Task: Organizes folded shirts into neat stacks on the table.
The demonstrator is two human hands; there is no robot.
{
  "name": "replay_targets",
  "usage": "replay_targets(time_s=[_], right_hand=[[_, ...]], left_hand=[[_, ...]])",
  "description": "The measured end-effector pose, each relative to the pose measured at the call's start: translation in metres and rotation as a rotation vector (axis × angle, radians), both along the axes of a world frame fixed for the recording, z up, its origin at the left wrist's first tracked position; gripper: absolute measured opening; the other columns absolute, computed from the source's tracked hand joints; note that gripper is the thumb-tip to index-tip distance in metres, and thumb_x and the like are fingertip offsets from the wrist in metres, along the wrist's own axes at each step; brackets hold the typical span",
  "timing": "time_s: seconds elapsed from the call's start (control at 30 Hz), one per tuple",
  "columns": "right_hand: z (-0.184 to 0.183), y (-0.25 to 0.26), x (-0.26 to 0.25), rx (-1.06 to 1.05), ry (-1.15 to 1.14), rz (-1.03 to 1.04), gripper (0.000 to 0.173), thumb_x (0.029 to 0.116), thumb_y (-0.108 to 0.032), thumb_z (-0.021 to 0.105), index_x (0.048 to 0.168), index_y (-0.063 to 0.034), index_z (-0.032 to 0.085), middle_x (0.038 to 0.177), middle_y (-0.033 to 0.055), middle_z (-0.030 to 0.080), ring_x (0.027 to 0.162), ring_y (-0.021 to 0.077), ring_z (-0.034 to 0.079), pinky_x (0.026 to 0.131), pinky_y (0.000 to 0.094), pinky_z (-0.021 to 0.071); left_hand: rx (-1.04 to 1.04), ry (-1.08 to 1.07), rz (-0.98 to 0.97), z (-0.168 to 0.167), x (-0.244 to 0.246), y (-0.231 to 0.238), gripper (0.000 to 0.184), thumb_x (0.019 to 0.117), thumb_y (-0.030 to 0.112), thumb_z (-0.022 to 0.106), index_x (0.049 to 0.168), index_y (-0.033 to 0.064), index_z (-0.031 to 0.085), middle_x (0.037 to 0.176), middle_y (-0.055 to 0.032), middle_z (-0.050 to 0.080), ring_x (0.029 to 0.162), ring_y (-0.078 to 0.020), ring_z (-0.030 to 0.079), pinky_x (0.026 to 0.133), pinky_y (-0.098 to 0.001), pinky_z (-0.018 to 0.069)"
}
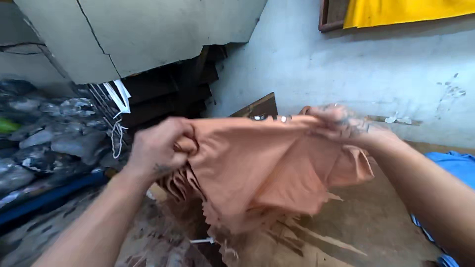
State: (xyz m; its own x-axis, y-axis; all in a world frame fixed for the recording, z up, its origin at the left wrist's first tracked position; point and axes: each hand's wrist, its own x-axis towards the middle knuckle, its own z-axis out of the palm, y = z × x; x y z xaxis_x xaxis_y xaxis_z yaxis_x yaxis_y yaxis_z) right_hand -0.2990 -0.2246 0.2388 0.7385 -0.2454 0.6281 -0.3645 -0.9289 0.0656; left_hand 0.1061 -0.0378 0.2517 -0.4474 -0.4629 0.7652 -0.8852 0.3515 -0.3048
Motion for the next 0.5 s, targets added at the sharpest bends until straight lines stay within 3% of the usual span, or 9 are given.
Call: replay_targets(time_s=[0.07, 0.13, 0.23, 0.33, 0.43, 0.47, 0.5], right_hand=[[0.037, -0.005, 0.011, -0.233, -0.085, -0.036, 0.026, 0.0882, -0.025, 0.072, 0.104, -0.0048, 0.069, 0.090, 0.0142, 0.070, 0.088, 0.0351, 0.069, 0.081, 0.0588, 0.0527], [0.046, -0.012, 0.021, -0.384, -0.162, -0.080, 0.026, 0.0873, -0.020, 0.069, 0.106, -0.0019, 0.068, 0.093, 0.0179, 0.071, 0.093, 0.0399, 0.069, 0.089, 0.0625, 0.0488], [0.009, -0.029, 0.040, -0.436, -0.241, -0.188, 0.027, 0.0865, -0.018, 0.069, 0.107, -0.0012, 0.070, 0.099, 0.0193, 0.071, 0.097, 0.0408, 0.069, 0.087, 0.0620, 0.0522], [-0.087, -0.039, 0.060, -0.160, -0.180, -0.363, 0.033, 0.0803, -0.010, 0.076, 0.112, -0.0009, 0.071, 0.103, 0.0250, 0.071, 0.100, 0.0467, 0.069, 0.083, 0.0637, 0.0558], [-0.204, -0.040, 0.068, 0.287, 0.041, -0.468, 0.052, 0.0806, -0.005, 0.077, 0.132, -0.0044, 0.065, 0.127, 0.0282, 0.064, 0.124, 0.0501, 0.057, 0.099, 0.0682, 0.0470], [-0.234, -0.039, 0.065, 0.304, 0.038, -0.448, 0.057, 0.0786, -0.006, 0.078, 0.134, -0.0054, 0.064, 0.133, 0.0274, 0.062, 0.129, 0.0499, 0.054, 0.102, 0.0696, 0.0446], [-0.248, -0.035, 0.061, 0.305, 0.016, -0.428, 0.060, 0.0783, -0.008, 0.079, 0.136, -0.0066, 0.063, 0.137, 0.0262, 0.060, 0.132, 0.0490, 0.053, 0.104, 0.0709, 0.0427]], left_hand=[[-0.151, -0.096, -0.005, 0.040, 0.011, -0.011, 0.021, 0.0873, 0.017, 0.054, 0.093, -0.0024, 0.060, 0.109, -0.0272, 0.069, 0.097, -0.0446, 0.069, 0.074, -0.0597, 0.0549], [-0.255, -0.184, 0.007, 0.055, 0.022, -0.022, 0.020, 0.0913, 0.015, 0.051, 0.097, -0.0026, 0.058, 0.116, -0.0300, 0.067, 0.103, -0.0480, 0.067, 0.081, -0.0600, 0.0528], [-0.274, -0.229, -0.026, 0.020, 0.041, -0.048, 0.021, 0.0874, 0.020, 0.058, 0.091, -0.0004, 0.062, 0.114, -0.0285, 0.067, 0.107, -0.0486, 0.065, 0.088, -0.0631, 0.0516], [-0.109, -0.201, -0.049, -0.086, 0.050, -0.072, 0.020, 0.0982, 0.026, 0.054, 0.101, 0.0091, 0.065, 0.115, -0.0214, 0.069, 0.112, -0.0429, 0.066, 0.093, -0.0601, 0.0509], [0.311, -0.068, -0.158, -0.226, 0.053, -0.074, 0.017, 0.0798, 0.012, 0.077, 0.097, 0.0119, 0.076, 0.123, -0.0191, 0.070, 0.121, -0.0455, 0.063, 0.100, -0.0697, 0.0461], [0.363, -0.031, -0.161, -0.264, 0.055, -0.070, 0.016, 0.0811, 0.013, 0.073, 0.096, 0.0168, 0.075, 0.131, -0.0144, 0.067, 0.130, -0.0404, 0.058, 0.107, -0.0672, 0.0414], [0.353, 0.015, -0.158, -0.285, 0.057, -0.066, 0.012, 0.0886, 0.018, 0.061, 0.096, 0.0210, 0.070, 0.135, -0.0086, 0.065, 0.135, -0.0325, 0.054, 0.113, -0.0600, 0.0367]])
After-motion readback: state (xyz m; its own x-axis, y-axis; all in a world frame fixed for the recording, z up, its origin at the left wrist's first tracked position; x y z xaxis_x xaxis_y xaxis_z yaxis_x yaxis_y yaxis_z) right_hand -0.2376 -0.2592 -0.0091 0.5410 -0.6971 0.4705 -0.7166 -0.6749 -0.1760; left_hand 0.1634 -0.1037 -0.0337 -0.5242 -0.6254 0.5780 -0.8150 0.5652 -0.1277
